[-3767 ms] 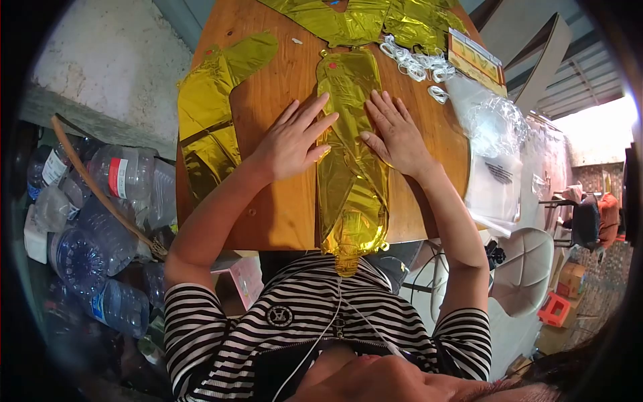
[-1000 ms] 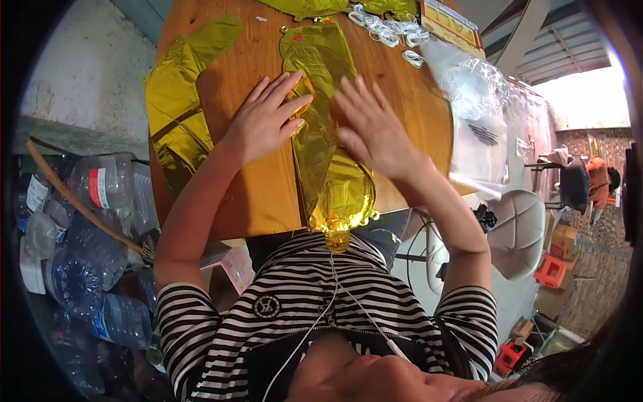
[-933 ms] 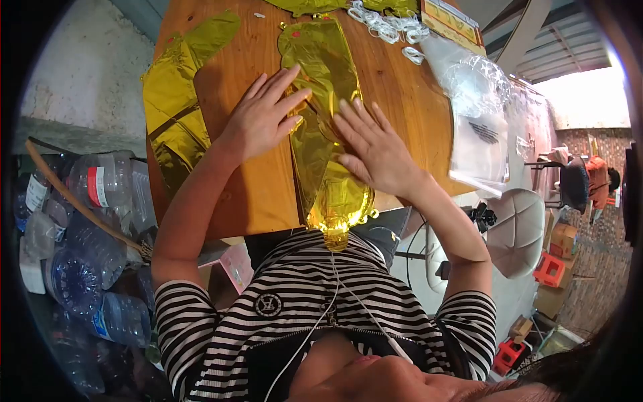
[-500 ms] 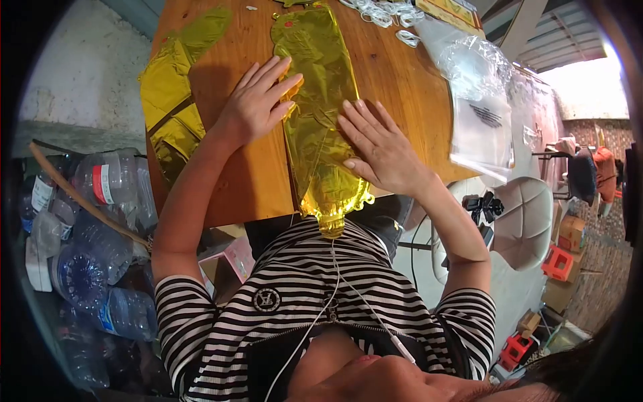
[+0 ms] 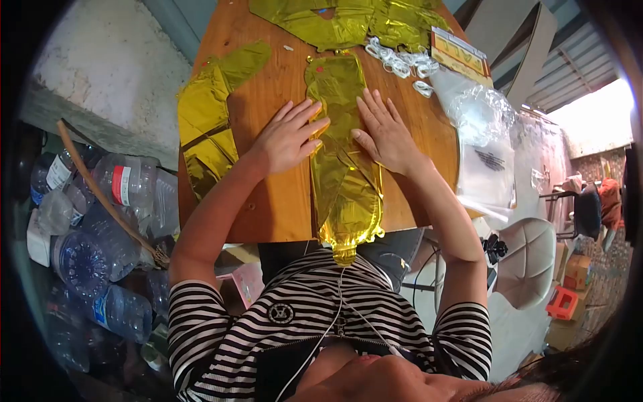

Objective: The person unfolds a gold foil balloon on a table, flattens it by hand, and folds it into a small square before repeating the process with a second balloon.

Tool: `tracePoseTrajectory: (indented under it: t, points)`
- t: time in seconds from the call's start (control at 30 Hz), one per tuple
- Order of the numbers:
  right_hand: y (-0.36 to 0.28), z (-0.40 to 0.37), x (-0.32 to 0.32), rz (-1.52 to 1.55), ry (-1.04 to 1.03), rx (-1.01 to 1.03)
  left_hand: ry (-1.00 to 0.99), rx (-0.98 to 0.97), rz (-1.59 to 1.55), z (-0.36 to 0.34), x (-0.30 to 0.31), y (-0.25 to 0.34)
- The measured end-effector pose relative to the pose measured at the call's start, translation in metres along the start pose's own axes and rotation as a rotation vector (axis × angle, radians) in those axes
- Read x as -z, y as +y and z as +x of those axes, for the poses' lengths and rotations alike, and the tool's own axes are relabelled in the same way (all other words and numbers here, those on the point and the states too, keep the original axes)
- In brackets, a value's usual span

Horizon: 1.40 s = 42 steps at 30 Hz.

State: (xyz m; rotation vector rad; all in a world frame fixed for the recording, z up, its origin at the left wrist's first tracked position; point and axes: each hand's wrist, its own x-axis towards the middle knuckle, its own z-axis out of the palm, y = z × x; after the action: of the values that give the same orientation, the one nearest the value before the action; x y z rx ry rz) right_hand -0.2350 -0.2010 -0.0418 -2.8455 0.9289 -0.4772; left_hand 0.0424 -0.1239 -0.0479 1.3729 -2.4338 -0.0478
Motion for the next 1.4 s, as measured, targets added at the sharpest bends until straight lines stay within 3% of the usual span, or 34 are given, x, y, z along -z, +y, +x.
tracePoseTrajectory:
  t: [0.23, 0.33, 0.57, 0.63, 0.77, 0.83, 0.87, 0.97, 1.17, 1.4]
  points:
    - [0.004, 0.005, -0.001, -0.055, -0.086, -0.022, 0.009, 0.017, -0.012, -0.002, -0.006, -0.003]
    - [-0.002, 0.013, 0.006, -0.078, 0.040, -0.011, 0.020, 0.018, -0.026, -0.002, -0.005, -0.002]
    - [-0.001, 0.015, -0.016, -0.107, -0.023, 0.002, -0.054, 0.080, -0.069, -0.001, 0.001, 0.001]
    - [0.000, 0.015, -0.018, -0.113, -0.018, 0.000, 0.000, 0.182, -0.402, 0.004, 0.009, -0.004]
    - [-0.001, 0.014, -0.018, -0.120, -0.020, -0.010, 0.142, 0.280, -0.605, 0.016, 0.019, -0.034]
    - [0.000, 0.014, -0.019, -0.122, -0.013, -0.008, 0.046, 0.758, -0.704, 0.025, 0.018, -0.051]
    - [-0.001, 0.014, -0.020, -0.128, -0.005, -0.005, 0.018, 0.844, -0.781, 0.030, 0.020, -0.053]
    - [-0.001, 0.015, -0.019, -0.131, -0.005, -0.004, -0.097, 0.890, -0.922, 0.043, 0.024, -0.055]
    - [-0.003, 0.015, -0.017, -0.130, -0.019, -0.023, -0.069, 1.019, -0.982, 0.067, 0.023, -0.052]
    - [-0.003, 0.014, -0.017, -0.126, -0.015, -0.032, -0.103, 1.030, -0.958, 0.069, 0.023, -0.052]
